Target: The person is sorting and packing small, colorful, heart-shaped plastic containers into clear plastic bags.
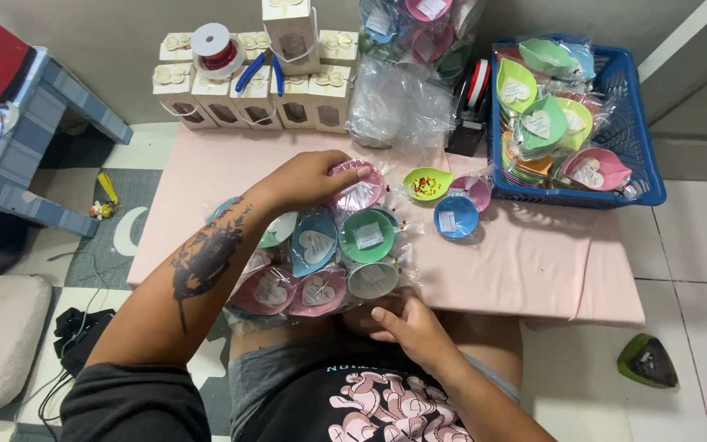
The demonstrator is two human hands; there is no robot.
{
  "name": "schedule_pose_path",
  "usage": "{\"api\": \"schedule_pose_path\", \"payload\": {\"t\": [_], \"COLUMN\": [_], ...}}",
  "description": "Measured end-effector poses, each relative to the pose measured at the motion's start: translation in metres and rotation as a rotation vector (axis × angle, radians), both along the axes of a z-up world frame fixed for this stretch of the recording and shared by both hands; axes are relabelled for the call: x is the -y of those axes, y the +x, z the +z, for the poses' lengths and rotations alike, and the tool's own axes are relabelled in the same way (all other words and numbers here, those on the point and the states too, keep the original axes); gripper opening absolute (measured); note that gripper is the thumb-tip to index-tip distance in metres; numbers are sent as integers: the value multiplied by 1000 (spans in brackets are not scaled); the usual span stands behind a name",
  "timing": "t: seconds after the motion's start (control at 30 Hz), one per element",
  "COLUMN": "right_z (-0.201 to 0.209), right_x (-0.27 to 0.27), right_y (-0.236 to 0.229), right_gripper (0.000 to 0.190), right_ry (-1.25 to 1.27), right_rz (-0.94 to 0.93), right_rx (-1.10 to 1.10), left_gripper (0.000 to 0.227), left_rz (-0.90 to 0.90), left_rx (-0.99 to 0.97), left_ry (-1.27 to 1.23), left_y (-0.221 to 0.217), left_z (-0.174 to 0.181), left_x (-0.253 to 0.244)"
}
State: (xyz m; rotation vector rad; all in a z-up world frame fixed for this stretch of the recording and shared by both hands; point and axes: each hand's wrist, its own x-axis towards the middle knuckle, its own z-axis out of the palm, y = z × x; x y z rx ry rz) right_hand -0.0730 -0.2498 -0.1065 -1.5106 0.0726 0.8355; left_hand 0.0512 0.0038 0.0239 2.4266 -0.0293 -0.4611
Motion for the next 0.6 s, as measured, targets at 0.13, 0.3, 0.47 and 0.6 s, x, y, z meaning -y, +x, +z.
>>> {"api": "schedule_pose_path", "payload": {"t": [0.13,0.3,0.47,0.6], "right_z": [4,11,104,41], "right_x": [-15,-27,-19,9], "right_y": [-4,35,42,90], "right_gripper": [88,86,58,118], "right_ry": [-188,278,-194,-531], "right_rz": [-25,-186,-315,-240], "right_rx": [351,872,959,742], "left_gripper": [54,61,98,147], "left_rz": [88,162,35,64], "left_rx": [121,741,950,850], "left_ry": [-165,-457,-725,-926], "left_y": [-43,-84,-108,-108], "left_z": [27,25,14,-28], "left_x": [-16,-33,-23,-25]}}
